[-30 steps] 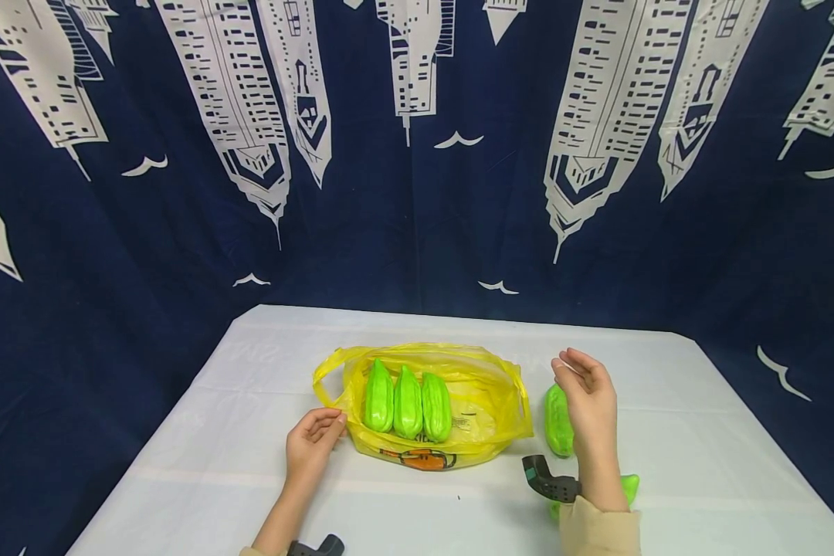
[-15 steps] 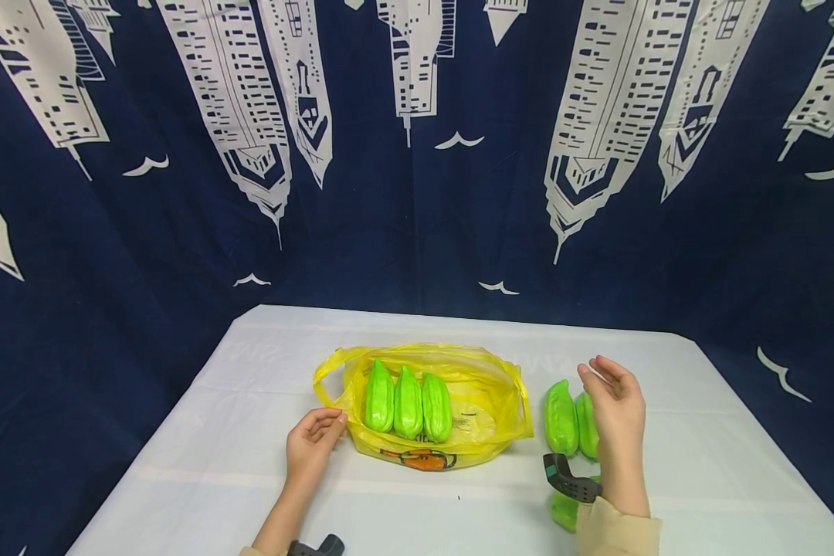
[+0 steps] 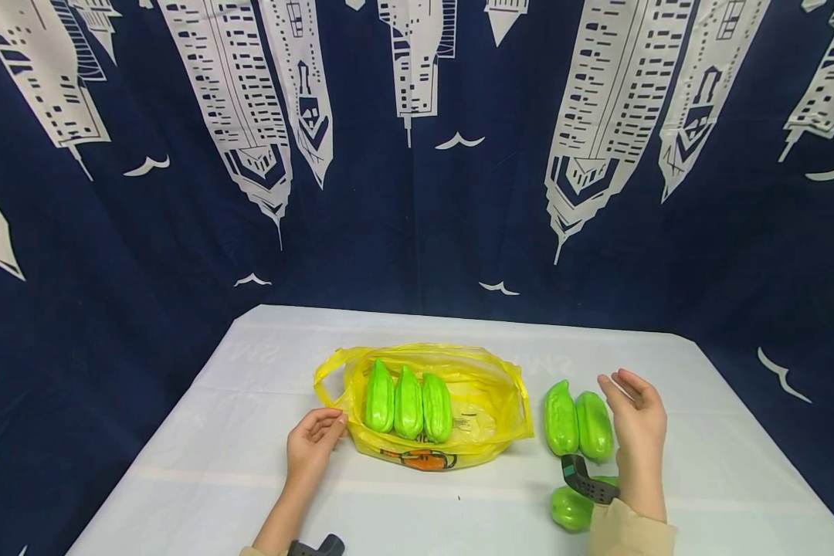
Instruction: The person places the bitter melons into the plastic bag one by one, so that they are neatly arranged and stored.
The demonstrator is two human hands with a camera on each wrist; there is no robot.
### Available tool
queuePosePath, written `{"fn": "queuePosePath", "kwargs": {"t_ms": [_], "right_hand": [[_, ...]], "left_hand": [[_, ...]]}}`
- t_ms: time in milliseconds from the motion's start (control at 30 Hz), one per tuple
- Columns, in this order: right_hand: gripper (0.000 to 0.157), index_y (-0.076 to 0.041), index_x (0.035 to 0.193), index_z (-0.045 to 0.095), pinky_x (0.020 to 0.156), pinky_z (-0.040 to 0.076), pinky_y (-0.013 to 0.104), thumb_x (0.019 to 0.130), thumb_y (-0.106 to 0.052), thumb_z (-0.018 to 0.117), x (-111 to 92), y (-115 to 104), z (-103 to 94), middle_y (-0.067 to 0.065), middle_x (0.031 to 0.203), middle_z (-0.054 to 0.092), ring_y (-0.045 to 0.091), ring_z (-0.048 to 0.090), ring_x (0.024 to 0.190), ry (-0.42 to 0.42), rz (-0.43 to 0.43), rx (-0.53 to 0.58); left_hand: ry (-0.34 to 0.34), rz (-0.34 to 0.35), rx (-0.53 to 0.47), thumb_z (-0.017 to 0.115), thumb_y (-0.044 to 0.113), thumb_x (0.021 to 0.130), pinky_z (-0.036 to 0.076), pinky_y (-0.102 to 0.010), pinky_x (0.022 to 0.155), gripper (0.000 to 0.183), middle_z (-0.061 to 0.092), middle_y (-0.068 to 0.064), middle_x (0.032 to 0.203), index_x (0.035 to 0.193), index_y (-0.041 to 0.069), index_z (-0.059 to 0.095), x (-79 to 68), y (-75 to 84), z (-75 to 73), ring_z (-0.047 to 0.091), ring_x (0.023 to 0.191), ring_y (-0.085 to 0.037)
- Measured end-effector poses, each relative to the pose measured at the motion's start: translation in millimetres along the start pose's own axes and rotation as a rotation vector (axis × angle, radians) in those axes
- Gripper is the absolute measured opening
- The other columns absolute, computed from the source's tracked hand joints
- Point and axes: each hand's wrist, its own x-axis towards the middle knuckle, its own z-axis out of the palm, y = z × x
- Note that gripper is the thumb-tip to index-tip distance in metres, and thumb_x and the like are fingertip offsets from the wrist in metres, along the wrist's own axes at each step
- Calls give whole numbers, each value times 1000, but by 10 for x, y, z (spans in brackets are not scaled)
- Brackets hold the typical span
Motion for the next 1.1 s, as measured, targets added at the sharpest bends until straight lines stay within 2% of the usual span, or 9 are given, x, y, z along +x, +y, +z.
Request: {"fn": "queuePosePath", "kwargs": {"t_ms": [67, 167, 300, 400, 500, 733, 1100], "right_hand": [[64, -22, 133, 50, 103, 35, 41, 78, -47, 73, -70, -76, -46, 0, 133, 51, 17, 49, 119, -21, -6, -22], [68, -21, 135, 47, 105, 31, 46, 78, -47, 73, -72, -61, -83, 2, 135, 49, 22, 46, 123, -23, 9, -41], [73, -28, 137, 43, 107, 28, 47, 76, -54, 71, 129, 197, -101, -3, 137, 47, 22, 42, 127, 7, 61, -101], [77, -29, 139, 40, 107, 28, 49, 74, -57, 70, 260, 365, -120, -2, 140, 45, 24, 39, 130, 13, 77, -128], [81, -28, 141, 39, 107, 26, 52, 73, -58, 71, 312, 442, -130, 1, 142, 43, 26, 35, 132, 10, 99, -134], [87, -22, 143, 35, 107, 25, 52, 73, -61, 70, 255, 443, -128, 7, 144, 40, 29, 33, 133, -6, 124, -179], [91, -16, 145, 32, 108, 24, 52, 74, -60, 70, 144, 420, -108, 12, 146, 36, 33, 31, 133, -21, 137, -170]], "left_hand": [[1, -2, 2, 72, 5, 83, 51, -22, 53, 23, 65, -13, 82, 97, -9, 62, -3, 5, 0, 64, 64, -15], [2, -1, 1, 72, 5, 83, 51, -21, 53, 22, 65, -13, 81, 97, -10, 62, -1, 3, -1, 64, 64, -15], [-1, 8, 1, 71, 4, 83, 51, -22, 52, 22, 65, -14, 81, 97, -10, 62, 2, -8, -6, 64, 63, -16], [0, 10, 4, 71, 4, 83, 51, -22, 52, 21, 65, -14, 81, 97, -10, 62, 3, -14, -6, 64, 63, -16], [3, 5, 5, 71, 3, 83, 51, -22, 52, 21, 65, -14, 82, 97, -9, 62, 6, -20, -5, 64, 64, -16], [0, 6, -1, 71, 3, 83, 51, -22, 53, 20, 65, -14, 82, 97, -9, 63, 4, -20, -9, 64, 64, -17], [3, 17, -1, 71, 3, 83, 52, -23, 53, 19, 65, -14, 81, 96, -9, 63, -1, -5, -5, 64, 64, -18]]}}
